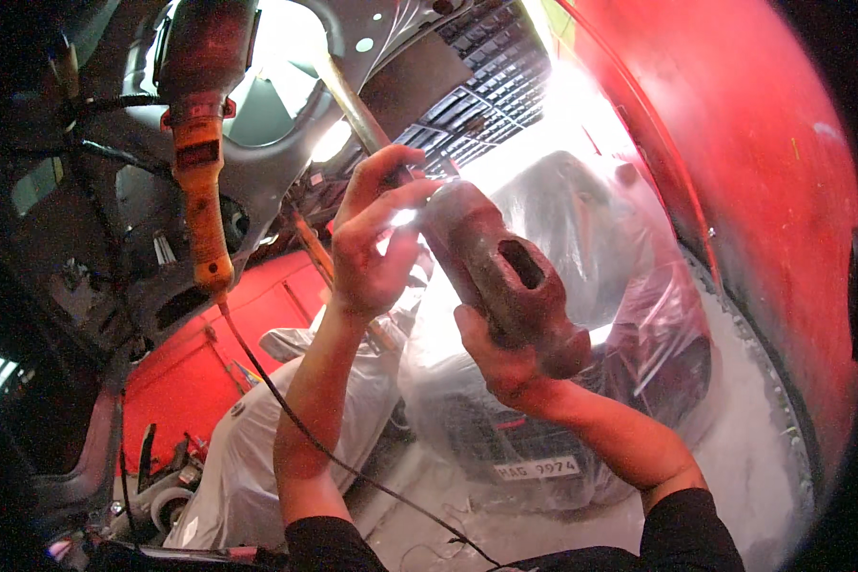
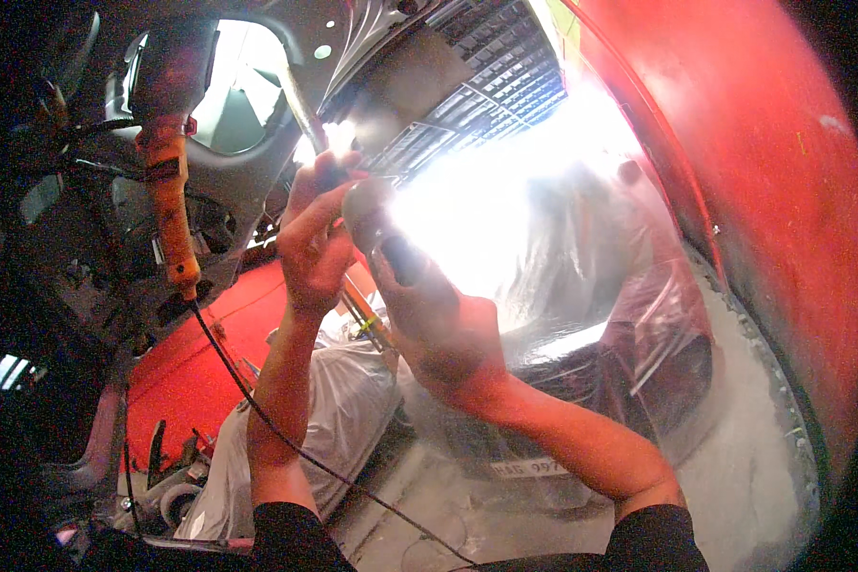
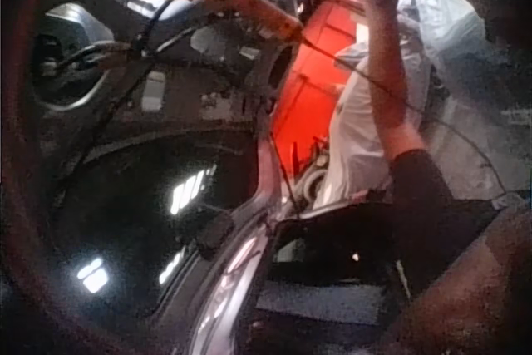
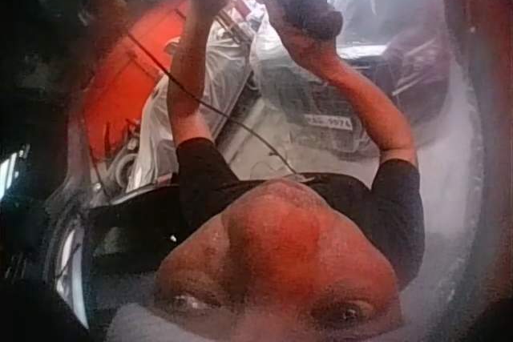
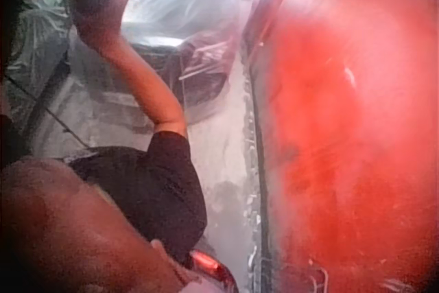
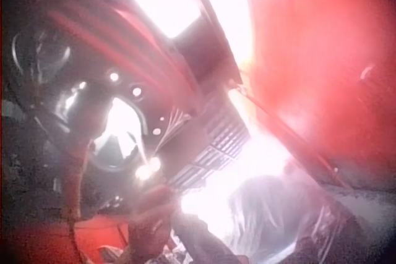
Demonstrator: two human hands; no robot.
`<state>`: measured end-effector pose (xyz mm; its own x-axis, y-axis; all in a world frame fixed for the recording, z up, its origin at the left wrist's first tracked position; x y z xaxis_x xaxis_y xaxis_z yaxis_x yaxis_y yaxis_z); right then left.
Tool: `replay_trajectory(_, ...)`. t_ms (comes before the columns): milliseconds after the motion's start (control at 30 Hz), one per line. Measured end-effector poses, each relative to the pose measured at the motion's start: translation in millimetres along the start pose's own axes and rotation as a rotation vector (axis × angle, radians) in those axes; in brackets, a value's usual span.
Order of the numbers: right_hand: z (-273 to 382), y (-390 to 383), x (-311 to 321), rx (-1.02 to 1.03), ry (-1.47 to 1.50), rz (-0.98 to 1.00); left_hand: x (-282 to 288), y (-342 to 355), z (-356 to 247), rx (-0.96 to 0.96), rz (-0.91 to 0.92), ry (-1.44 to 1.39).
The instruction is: The person uses a heat gun and a hammer with a dolly to straighten a dent on the red hood of a car. They repeatedly heat a specific area and tap it with the hammer to reshape the metal. The person also briefly handles a silver bumper cover to check alignment.
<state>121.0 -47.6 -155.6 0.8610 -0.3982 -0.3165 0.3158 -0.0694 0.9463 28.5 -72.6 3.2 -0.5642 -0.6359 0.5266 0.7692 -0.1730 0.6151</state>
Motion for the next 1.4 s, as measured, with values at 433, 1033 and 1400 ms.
replay_trajectory(433, -2, -37, -13, -0.067, 0.045, 0.04, -23, -12, 3, 0.601, -0.432, -1.019)
replay_trajectory(1033, -3, -66, 26, -0.201, 0.613, 0.225, -33, -55, -33, 0.794, -0.349, -0.912)
replay_trajectory(1400, -5, -47, 16, -0.382, 0.83, 0.301, -30, -52, -28, 0.815, -0.415, -0.93)
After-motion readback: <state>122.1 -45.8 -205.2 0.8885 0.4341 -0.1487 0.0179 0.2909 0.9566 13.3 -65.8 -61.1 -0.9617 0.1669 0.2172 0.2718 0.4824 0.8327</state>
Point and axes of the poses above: each hand's wrist, its own y-axis towards the middle knuckle, its own x-axis out of the back of the hand, z = x × y, the point moved 3 cm from there along y, towards the middle knuckle, and after that the axes turned 2 degrees about z, right-handed, at the moved point
